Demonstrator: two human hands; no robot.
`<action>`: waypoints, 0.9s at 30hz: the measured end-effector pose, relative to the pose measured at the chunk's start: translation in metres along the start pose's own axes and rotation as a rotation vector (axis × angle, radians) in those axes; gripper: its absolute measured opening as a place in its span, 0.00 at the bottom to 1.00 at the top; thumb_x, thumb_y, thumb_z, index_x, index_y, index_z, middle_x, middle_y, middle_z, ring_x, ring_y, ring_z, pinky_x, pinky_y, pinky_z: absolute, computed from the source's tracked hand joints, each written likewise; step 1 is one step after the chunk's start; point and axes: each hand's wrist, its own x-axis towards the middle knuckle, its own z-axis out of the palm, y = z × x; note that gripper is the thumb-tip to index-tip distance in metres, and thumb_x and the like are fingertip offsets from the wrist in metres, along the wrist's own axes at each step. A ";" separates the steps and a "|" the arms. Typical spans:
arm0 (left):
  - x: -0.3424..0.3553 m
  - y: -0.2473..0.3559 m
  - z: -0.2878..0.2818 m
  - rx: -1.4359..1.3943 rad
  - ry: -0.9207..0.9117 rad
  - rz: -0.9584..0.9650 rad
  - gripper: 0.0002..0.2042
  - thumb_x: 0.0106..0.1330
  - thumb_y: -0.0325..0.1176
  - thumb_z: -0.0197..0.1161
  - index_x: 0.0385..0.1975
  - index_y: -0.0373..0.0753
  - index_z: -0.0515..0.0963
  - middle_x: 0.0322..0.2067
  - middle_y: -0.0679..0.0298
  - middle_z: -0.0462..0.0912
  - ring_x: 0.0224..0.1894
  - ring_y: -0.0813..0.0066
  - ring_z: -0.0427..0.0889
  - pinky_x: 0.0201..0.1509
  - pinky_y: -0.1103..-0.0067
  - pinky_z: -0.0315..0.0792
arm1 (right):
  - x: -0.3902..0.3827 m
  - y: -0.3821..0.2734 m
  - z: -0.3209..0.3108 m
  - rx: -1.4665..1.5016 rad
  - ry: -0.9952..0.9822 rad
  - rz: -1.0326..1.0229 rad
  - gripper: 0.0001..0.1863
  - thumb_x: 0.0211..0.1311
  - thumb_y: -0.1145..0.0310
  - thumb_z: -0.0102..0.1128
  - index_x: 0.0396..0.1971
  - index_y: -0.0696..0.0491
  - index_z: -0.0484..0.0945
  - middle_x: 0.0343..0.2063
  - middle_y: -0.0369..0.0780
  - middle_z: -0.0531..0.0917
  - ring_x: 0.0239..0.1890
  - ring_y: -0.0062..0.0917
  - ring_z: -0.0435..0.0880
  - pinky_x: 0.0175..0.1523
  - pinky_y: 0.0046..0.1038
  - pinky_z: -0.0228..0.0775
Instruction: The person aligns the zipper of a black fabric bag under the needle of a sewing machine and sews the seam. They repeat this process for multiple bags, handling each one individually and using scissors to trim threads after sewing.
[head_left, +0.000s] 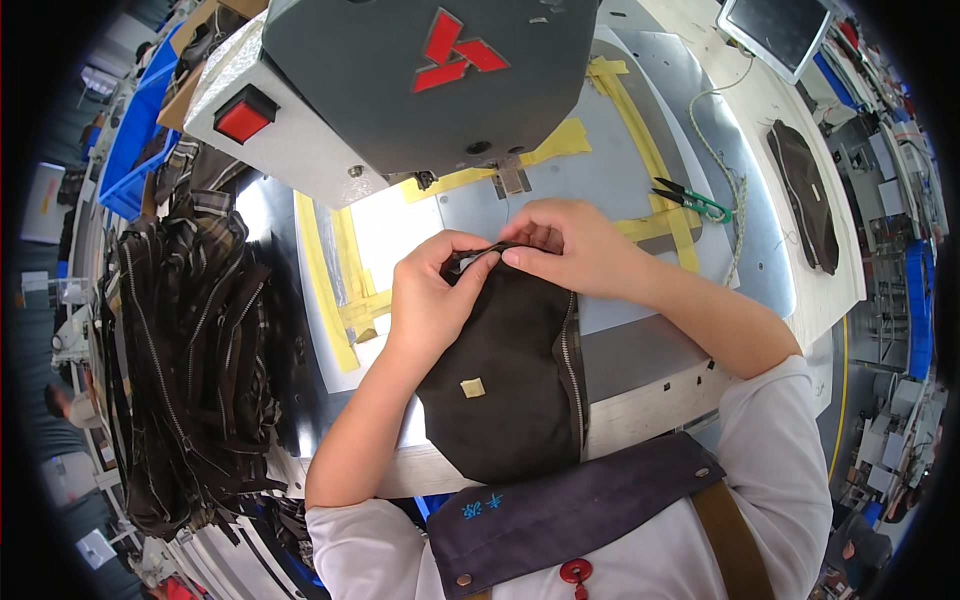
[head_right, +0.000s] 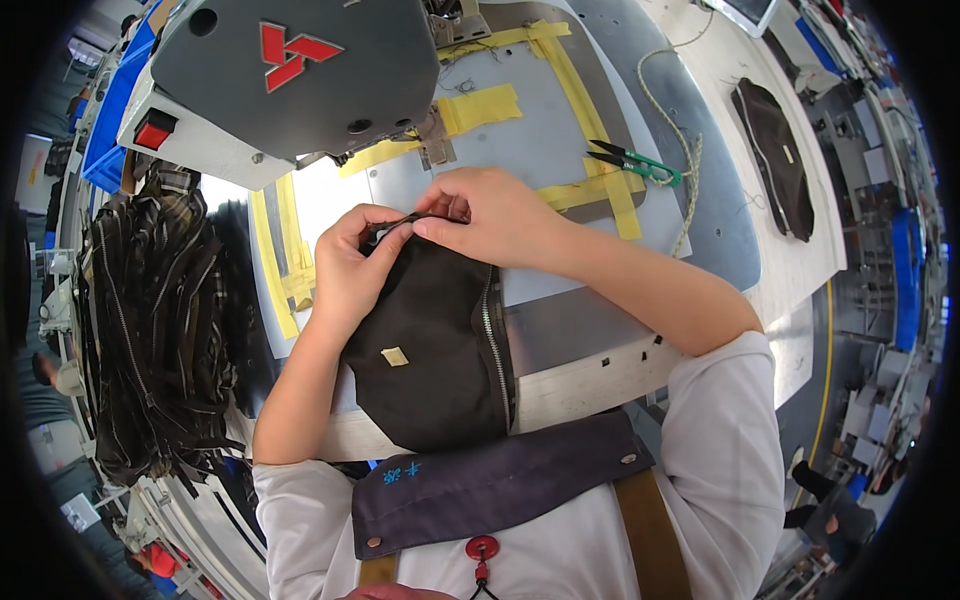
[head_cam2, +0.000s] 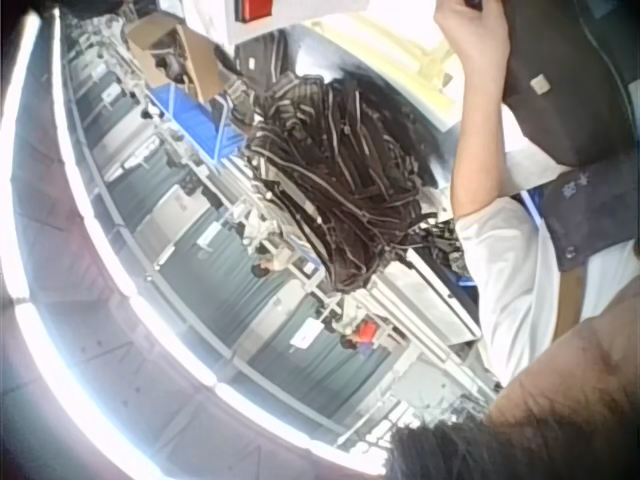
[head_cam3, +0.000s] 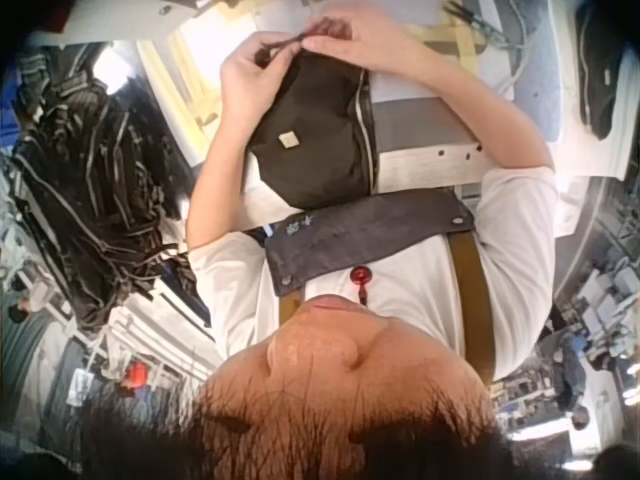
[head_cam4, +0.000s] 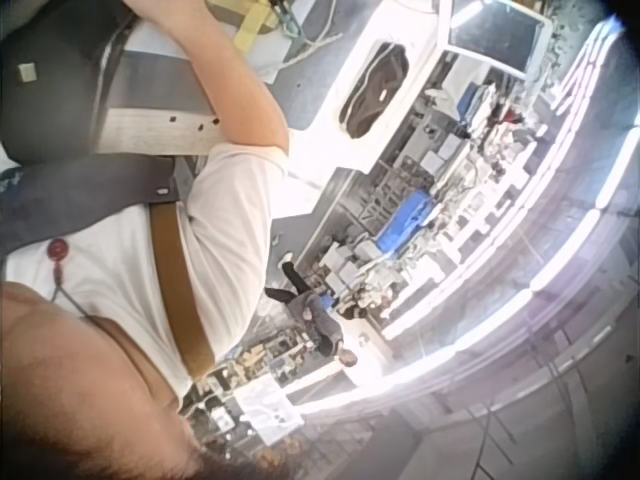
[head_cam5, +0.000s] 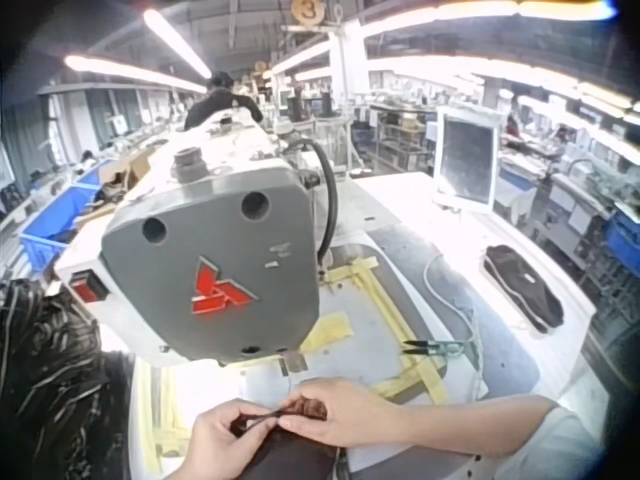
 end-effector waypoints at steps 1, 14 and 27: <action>0.000 0.002 0.001 0.021 -0.022 -0.029 0.05 0.60 0.25 0.67 0.34 0.33 0.80 0.29 0.69 0.83 0.29 0.88 0.75 0.35 0.87 0.70 | 0.000 0.000 -0.001 0.045 0.003 0.008 0.09 0.57 0.67 0.64 0.33 0.58 0.80 0.26 0.40 0.81 0.28 0.25 0.79 0.35 0.26 0.72; 0.002 0.001 -0.001 -0.056 -0.020 -0.047 0.04 0.63 0.24 0.65 0.34 0.32 0.77 0.31 0.68 0.81 0.34 0.86 0.75 0.40 0.87 0.70 | 0.000 0.000 0.000 -0.009 0.031 -0.032 0.10 0.53 0.68 0.67 0.30 0.59 0.81 0.27 0.40 0.81 0.28 0.24 0.79 0.36 0.25 0.72; 0.008 -0.004 0.000 -0.063 -0.014 -0.075 0.04 0.62 0.24 0.65 0.34 0.32 0.77 0.30 0.69 0.81 0.31 0.88 0.75 0.36 0.88 0.70 | -0.001 -0.002 0.001 -0.114 0.124 -0.031 0.09 0.53 0.68 0.67 0.30 0.57 0.82 0.28 0.40 0.82 0.29 0.26 0.81 0.36 0.28 0.73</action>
